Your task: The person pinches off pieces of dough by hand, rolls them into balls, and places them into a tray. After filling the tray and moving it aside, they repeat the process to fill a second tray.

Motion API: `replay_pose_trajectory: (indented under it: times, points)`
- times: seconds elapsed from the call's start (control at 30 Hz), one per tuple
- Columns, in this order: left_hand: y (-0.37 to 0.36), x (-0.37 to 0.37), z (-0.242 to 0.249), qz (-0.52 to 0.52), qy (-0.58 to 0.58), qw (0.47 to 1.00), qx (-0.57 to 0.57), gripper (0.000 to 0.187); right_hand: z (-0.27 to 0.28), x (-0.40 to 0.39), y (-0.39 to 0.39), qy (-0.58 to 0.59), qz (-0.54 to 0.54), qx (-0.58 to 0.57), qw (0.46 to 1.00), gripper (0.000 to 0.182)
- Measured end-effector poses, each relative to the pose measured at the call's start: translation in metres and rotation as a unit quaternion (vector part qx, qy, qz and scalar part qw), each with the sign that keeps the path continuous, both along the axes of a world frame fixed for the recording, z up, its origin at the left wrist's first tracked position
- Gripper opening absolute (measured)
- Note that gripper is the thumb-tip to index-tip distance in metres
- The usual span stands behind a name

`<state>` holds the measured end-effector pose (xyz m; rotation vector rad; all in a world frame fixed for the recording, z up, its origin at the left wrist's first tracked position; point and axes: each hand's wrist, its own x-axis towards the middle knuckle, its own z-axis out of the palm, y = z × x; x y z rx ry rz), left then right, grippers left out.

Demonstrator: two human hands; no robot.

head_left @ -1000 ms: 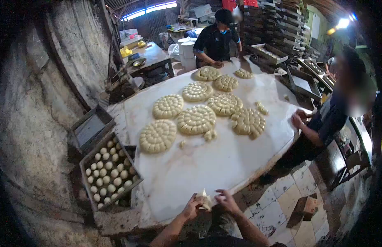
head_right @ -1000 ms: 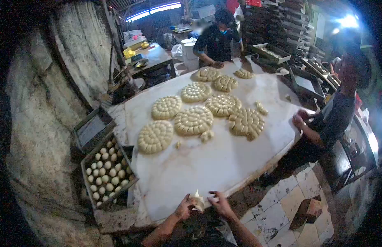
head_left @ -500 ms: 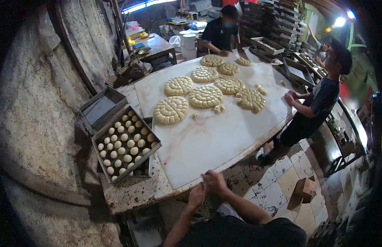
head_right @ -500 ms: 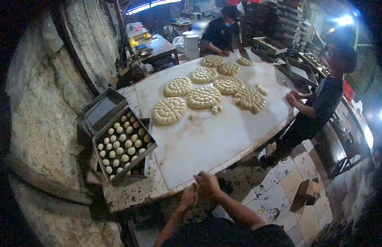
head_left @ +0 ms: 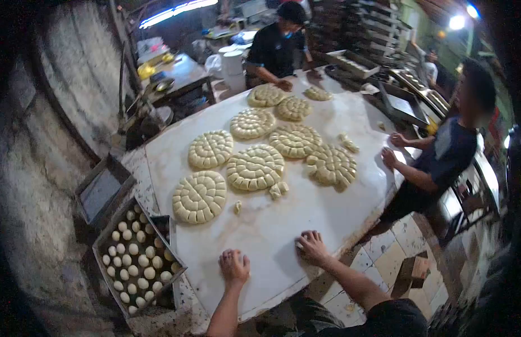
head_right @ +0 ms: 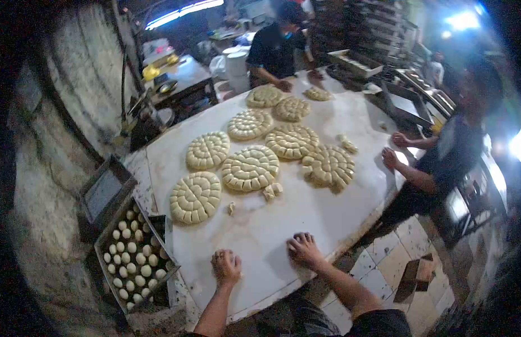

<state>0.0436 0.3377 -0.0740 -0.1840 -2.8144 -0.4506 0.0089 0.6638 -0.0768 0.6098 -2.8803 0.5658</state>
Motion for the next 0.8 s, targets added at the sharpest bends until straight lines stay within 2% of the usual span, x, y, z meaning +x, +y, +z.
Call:
replay_pose_trajectory:
  times: [0.03,0.07,0.1,0.17,0.2,0.23,0.27,0.3,0.33,0.37,0.4,0.43,0.5,0.53,0.57,0.6,0.63,0.7,0.73,0.77,0.8]
  points:
    - [0.020,-0.011,-0.016,0.045,-0.010,0.998,0.031,0.020,-0.008,-0.012,-0.019,-0.011,0.018,-0.001,1.000,0.042]
    - [0.039,-0.015,-0.024,0.089,-0.019,0.994,0.060,0.018,-0.018,-0.015,-0.041,-0.079,0.023,0.001,0.997,0.043]
    - [0.057,-0.001,-0.021,0.077,0.005,0.995,0.065,0.018,-0.027,-0.016,-0.051,-0.141,0.026,0.006,0.990,0.045]
    - [0.078,0.048,-0.022,0.044,-0.009,0.998,0.047,0.019,-0.084,0.024,-0.053,-0.133,0.146,0.129,0.972,0.043]
    - [0.068,0.073,-0.020,0.001,-0.051,0.997,0.061,0.014,-0.081,0.047,-0.034,-0.132,0.219,0.083,0.963,0.042]
    - [0.050,0.090,-0.029,-0.018,-0.025,0.997,0.074,0.013,-0.074,0.054,-0.004,-0.128,0.292,0.037,0.947,0.042]
    - [0.026,0.096,-0.033,-0.037,0.000,0.996,0.086,0.014,-0.078,0.033,0.026,-0.123,0.299,0.036,0.946,0.042]
    - [-0.004,0.090,-0.032,-0.067,-0.091,0.987,0.111,0.016,-0.088,0.012,0.060,-0.154,0.262,0.012,0.953,0.042]
    - [-0.020,0.073,-0.043,0.007,-0.045,0.998,0.044,0.014,-0.092,-0.006,0.074,-0.187,0.223,-0.013,0.957,0.043]
    - [-0.028,0.049,-0.056,0.081,-0.002,0.996,-0.024,0.013,-0.068,-0.046,0.070,-0.173,0.193,0.198,0.945,0.040]
    - [-0.010,-0.004,-0.044,0.143,0.033,0.989,0.020,0.011,-0.045,-0.070,0.055,-0.062,0.072,0.101,0.990,0.035]
    - [0.026,-0.042,-0.031,0.209,0.054,0.974,0.065,0.010,-0.020,-0.096,0.012,-0.014,0.011,-0.099,0.995,0.029]
    - [0.076,-0.041,-0.007,0.147,-0.011,0.971,0.188,0.011,-0.041,-0.070,-0.028,-0.113,0.036,-0.144,0.982,0.017]
    - [0.094,-0.022,-0.029,0.133,0.025,0.986,0.096,0.011,-0.054,-0.040,-0.020,-0.109,0.119,-0.131,0.978,0.016]
    - [0.090,0.007,-0.060,0.137,0.025,0.986,0.096,0.011,-0.061,-0.023,-0.010,-0.099,0.200,-0.118,0.968,0.016]
    - [0.080,0.042,-0.094,0.146,-0.032,0.957,0.247,0.011,-0.033,-0.011,0.012,-0.099,0.262,-0.146,0.949,0.016]
    - [0.066,0.056,-0.108,0.150,-0.084,0.904,0.392,0.012,-0.029,-0.023,0.037,-0.097,0.267,-0.143,0.948,0.016]
    - [0.004,0.045,-0.055,0.083,-0.065,0.985,0.140,0.014,-0.029,-0.045,0.084,-0.109,0.283,-0.164,0.939,0.019]
    - [-0.010,0.018,-0.045,0.135,-0.054,0.983,0.110,0.015,-0.036,-0.064,0.084,-0.088,0.207,-0.037,0.974,0.020]
    - [-0.018,-0.008,-0.037,0.185,-0.045,0.978,0.080,0.015,-0.039,-0.087,0.081,-0.067,0.125,0.090,0.986,0.021]
    - [-0.008,-0.030,-0.031,0.186,-0.048,0.978,0.081,0.015,-0.012,-0.101,0.052,0.008,0.000,-0.075,0.997,0.018]
